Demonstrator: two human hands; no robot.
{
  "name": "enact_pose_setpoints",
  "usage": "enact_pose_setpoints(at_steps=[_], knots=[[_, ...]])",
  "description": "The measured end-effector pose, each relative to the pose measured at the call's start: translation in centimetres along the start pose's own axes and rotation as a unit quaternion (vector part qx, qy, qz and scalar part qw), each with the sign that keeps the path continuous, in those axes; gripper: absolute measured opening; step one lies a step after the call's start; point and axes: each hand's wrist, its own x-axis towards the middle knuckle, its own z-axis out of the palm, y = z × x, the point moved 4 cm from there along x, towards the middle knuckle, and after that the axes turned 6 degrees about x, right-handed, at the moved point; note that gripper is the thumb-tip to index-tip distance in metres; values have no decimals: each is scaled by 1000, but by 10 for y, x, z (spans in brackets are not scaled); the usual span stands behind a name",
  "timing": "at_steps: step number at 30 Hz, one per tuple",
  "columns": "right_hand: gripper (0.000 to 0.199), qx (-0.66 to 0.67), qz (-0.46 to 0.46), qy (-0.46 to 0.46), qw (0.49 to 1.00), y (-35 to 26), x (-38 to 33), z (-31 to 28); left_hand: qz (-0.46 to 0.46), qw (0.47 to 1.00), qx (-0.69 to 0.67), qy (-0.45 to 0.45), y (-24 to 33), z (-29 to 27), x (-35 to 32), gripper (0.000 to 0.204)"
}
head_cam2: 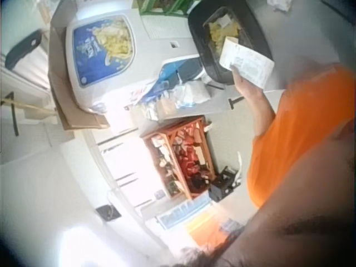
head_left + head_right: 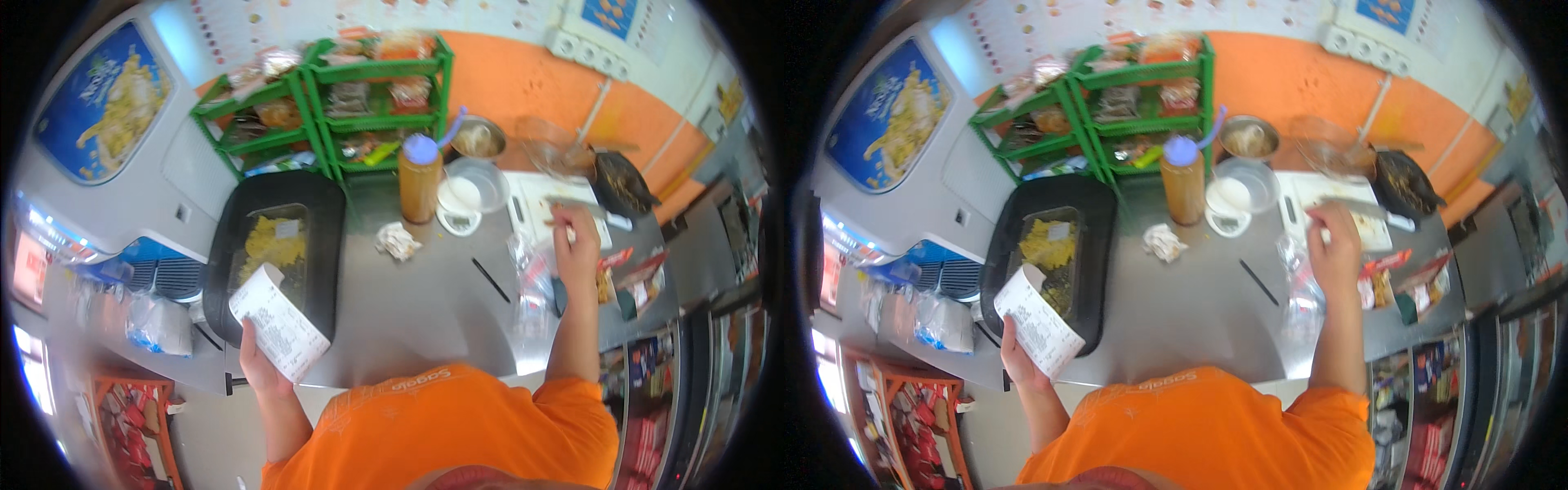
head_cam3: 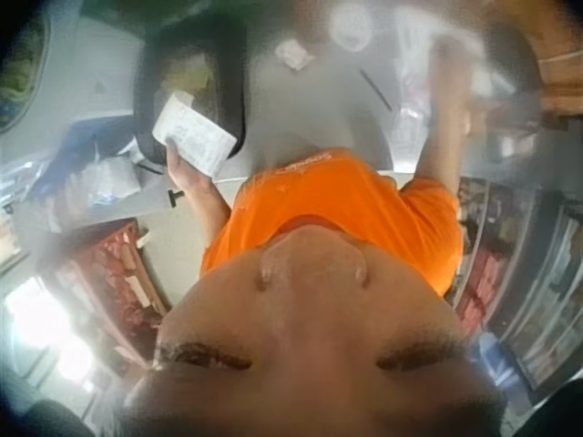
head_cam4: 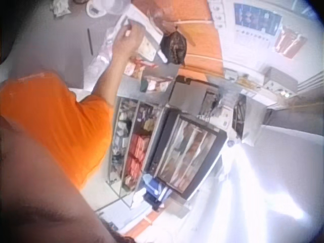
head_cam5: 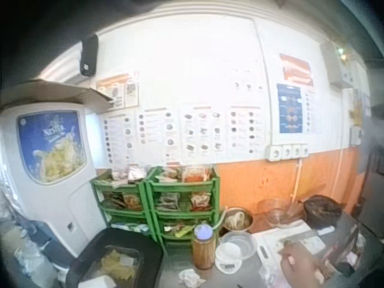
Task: The person assembles takeout orders by placing fried chicken and scrambled eggs into branded boxes, adding condiment packets, and handling order receipts. The person writes on a receipt and places it into a plastic bag with the completed order.
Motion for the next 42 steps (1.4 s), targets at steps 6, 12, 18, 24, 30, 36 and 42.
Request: enact_pose_setpoints(at_steps=[6, 12, 18, 24, 30, 36, 42], knots=[[18, 14, -146, -27, 989, -65, 225, 121, 126, 989, 11, 82, 26, -59, -54, 52], [33, -161, -69, -146, 974, 2, 333, 274, 184, 938, 43, 290, 41, -115, -126, 52], [29, -310, 8, -325, 893, 78, 370, 332, 281, 897, -15, 341, 72, -100, -148, 52], [27, -332, -151, -278, 889, 54, 370, 339, 284, 949, -30, 130, 110, -65, -78, 48], [25, -391, -208, -82, 893, 23, 355, 232, 243, 968, -40, -37, 112, 16, -8, 47], [25, -379, -225, 12, 898, 2, 318, 45, 127, 974, -65, -176, 69, 62, 52, 52], [30, -395, -10, 29, 918, 27, 216, -177, -15, 935, -177, -307, -15, 124, 81, 50]])
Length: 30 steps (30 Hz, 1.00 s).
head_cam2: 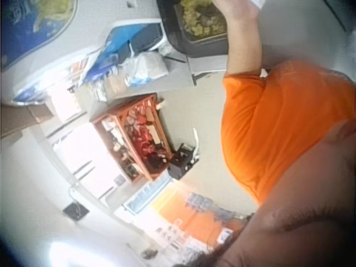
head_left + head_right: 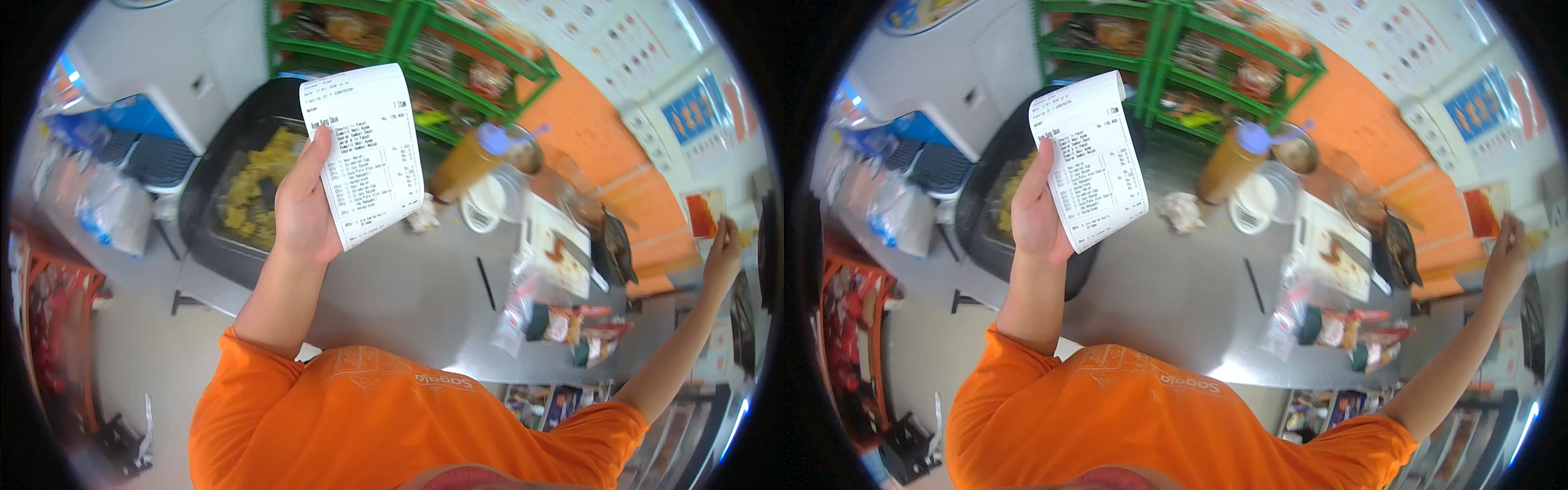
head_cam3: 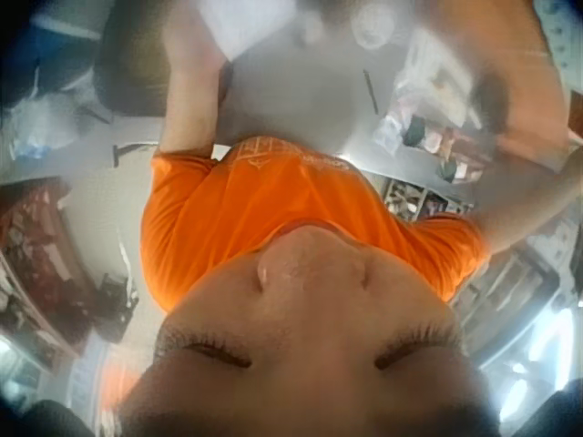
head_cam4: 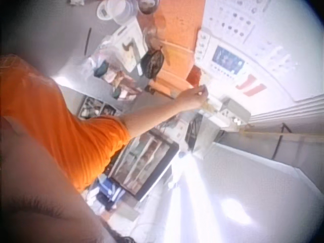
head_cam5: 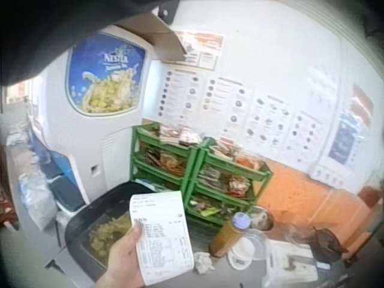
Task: The person assembles takeout orders by placing fried chicken and scrambled eggs into branded boxes, adding condiment packets, and handling order receipts. The person writes on a receipt and places it into a plastic bag with the completed order.
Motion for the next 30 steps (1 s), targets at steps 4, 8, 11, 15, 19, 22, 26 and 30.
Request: enact_pose_setpoints(at_steps=[4, 8, 11, 15, 19, 22, 26, 30], knots=[[30, -6, 114, -16, 993, 117, -98, -69, -78, 995, -35, -46, -72, 25, 11, 51], [29, -34, 141, -41, 989, 210, -199, -92, -123, 989, -36, -78, -140, 57, 12, 53], [27, 2, 191, -90, 977, 255, -259, -89, -137, 987, -25, -80, -195, 78, 4, 53], [20, 77, 201, -164, 963, 286, -307, -52, -155, 985, -42, -65, -272, 100, -9, 51], [13, 168, 222, -221, 934, 312, -345, 6, -185, 981, 24, -44, -340, 106, -25, 46], [10, 192, 179, -204, 943, 315, -359, 39, -188, 979, 75, 23, -369, 95, -36, 44], [12, 321, 145, -189, 917, 327, -358, 96, -144, 966, 157, 149, -355, 71, -61, 43], [19, 457, 258, -212, 824, 338, -385, 168, -97, 933, 222, 266, -328, 55, -94, 44]])
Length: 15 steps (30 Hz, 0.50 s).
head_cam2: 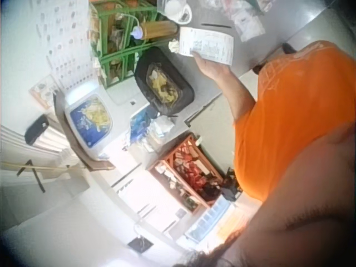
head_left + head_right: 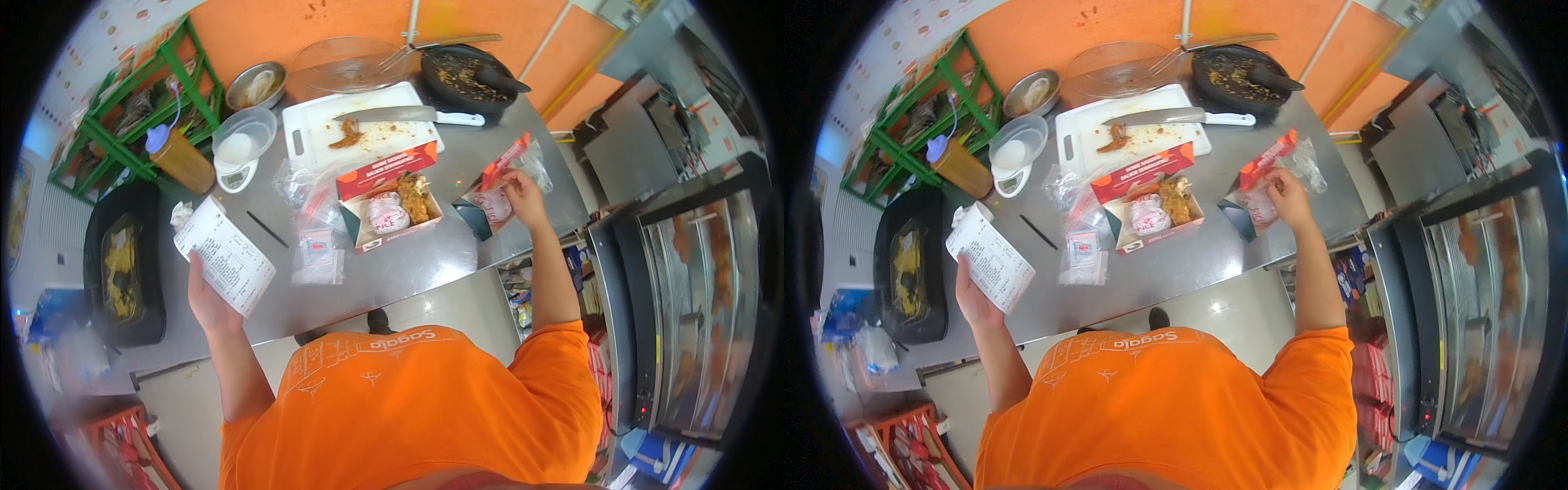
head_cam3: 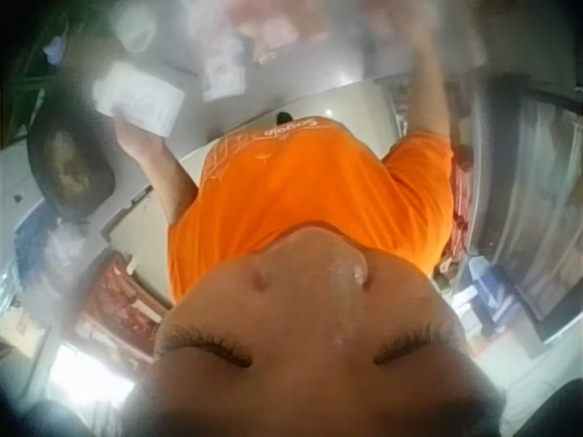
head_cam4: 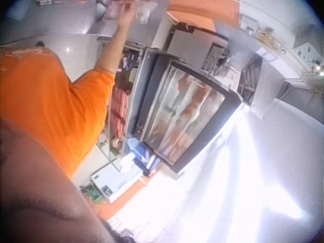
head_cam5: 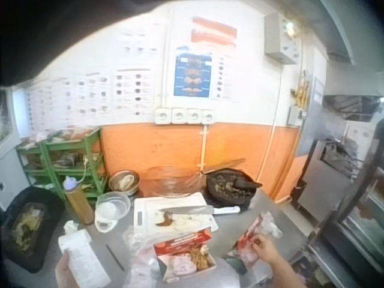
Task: The person assembles takeout orders by placing fried chicken and scrambled eggs into branded boxes, adding condiment packets, and handling order receipts. The person writes on a receipt and places it into a plastic bag with the completed order.
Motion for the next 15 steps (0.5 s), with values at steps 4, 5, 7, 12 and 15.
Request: enact_pose_setpoints(at_steps=[4, 5, 7, 12, 15], knots=[[30, -343, -169, -77, 921, 7, 3, 29, 16, 998, 0, 57, 8, -27, -19, 43], [29, -386, -83, -63, 917, 5, 3, 26, 14, 999, -4, 52, 9, -33, -24, 44], [28, -417, -67, -50, 905, -25, 0, 19, 22, 998, -19, 59, 17, -47, -30, 46], [12, -170, 85, -117, 975, -114, -37, 28, 87, 990, -52, 102, 45, -88, -47, 44], [14, 126, 38, -353, 926, -178, -53, 110, 105, 982, -75, 139, 60, -114, -53, 43]])
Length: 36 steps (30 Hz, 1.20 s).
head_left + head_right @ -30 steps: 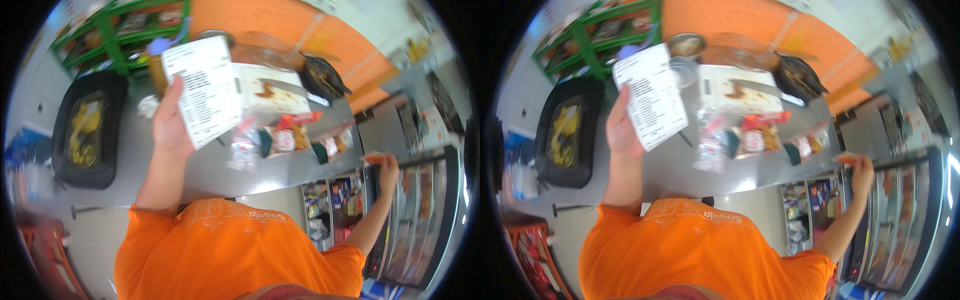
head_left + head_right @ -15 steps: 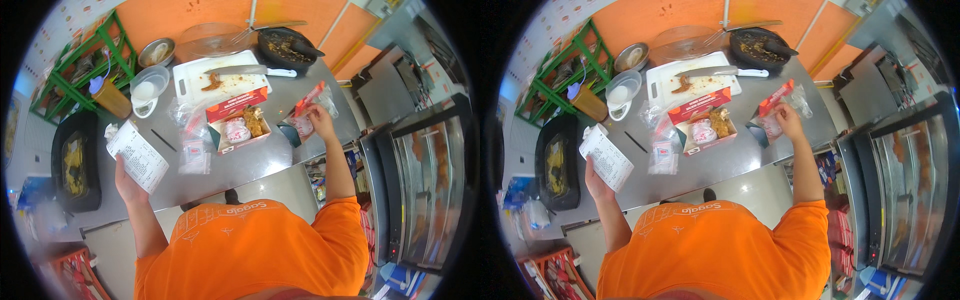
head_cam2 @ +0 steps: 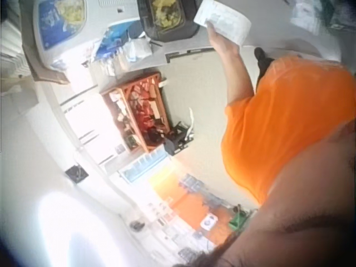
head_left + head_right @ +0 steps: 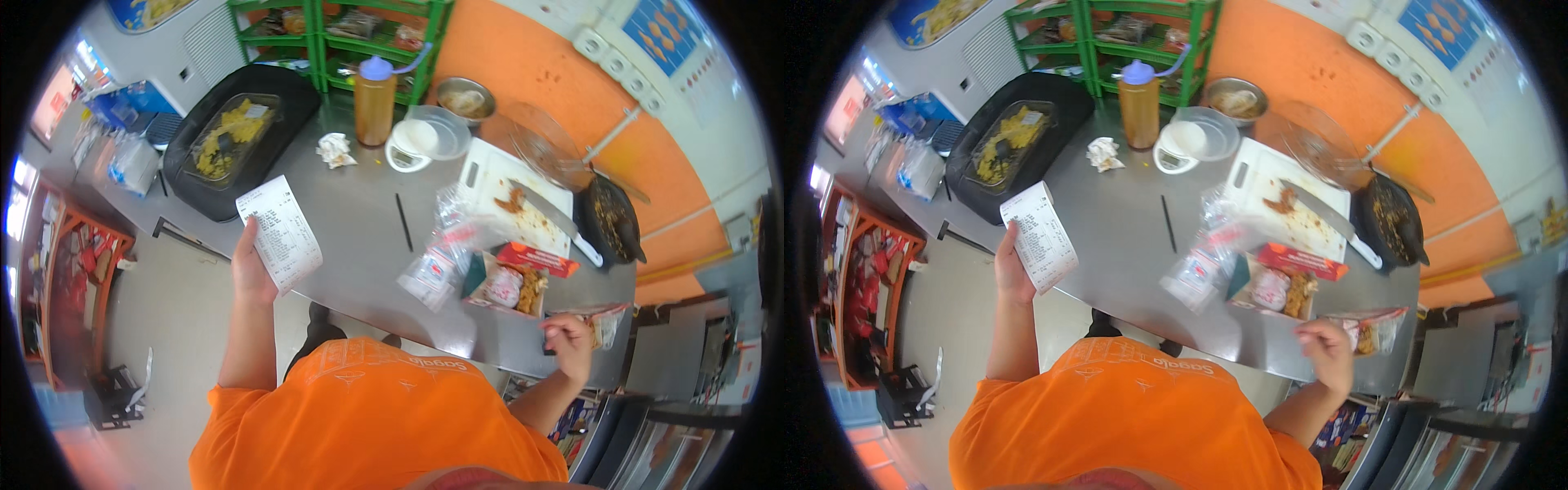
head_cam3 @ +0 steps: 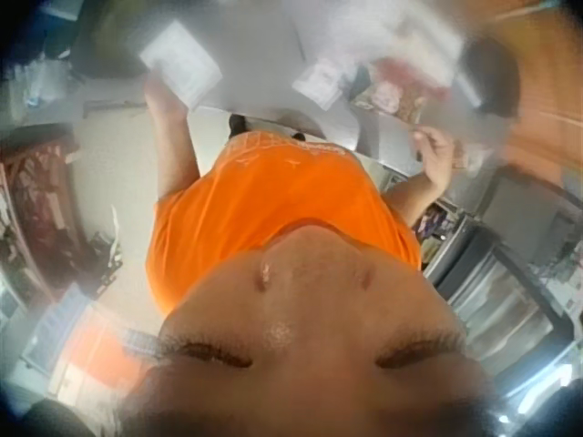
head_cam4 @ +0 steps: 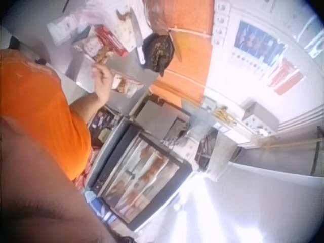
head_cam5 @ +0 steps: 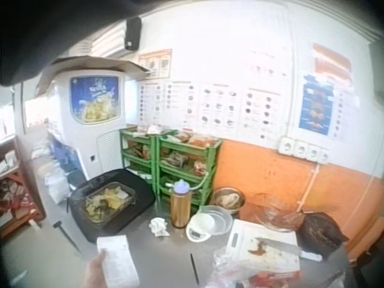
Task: The person assembles takeout orders by placing fried chicken and scrambled eggs into branded boxes, adding condiment packets, and handling order receipts. The person writes on a receipt and places it into a plastic bag with the completed order.
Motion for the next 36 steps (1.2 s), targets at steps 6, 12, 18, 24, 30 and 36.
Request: enact_pose_setpoints(at_steps=[6, 12, 18, 24, 30, 36], knots=[[19, -173, -206, -302, 914, -73, 132, 210, 48, 996, -14, 75, 52, -71, 13, 43], [20, -34, -185, -253, 949, -97, 315, 373, 155, 978, 33, 134, 143, -171, 35, 45], [23, -266, -215, 160, 926, -79, 579, 436, 181, 961, 72, 195, 209, -262, 51, 51], [35, -553, 72, 141, 818, -40, 679, 403, 166, 941, 160, 249, 253, -311, 63, 60], [46, -696, 144, 0, 704, -32, 721, 401, 126, 949, 153, 245, 271, -327, 104, 56], [34, -563, 105, 37, 819, -2, 743, 394, 90, 950, 165, 249, 275, -320, 151, 60]])
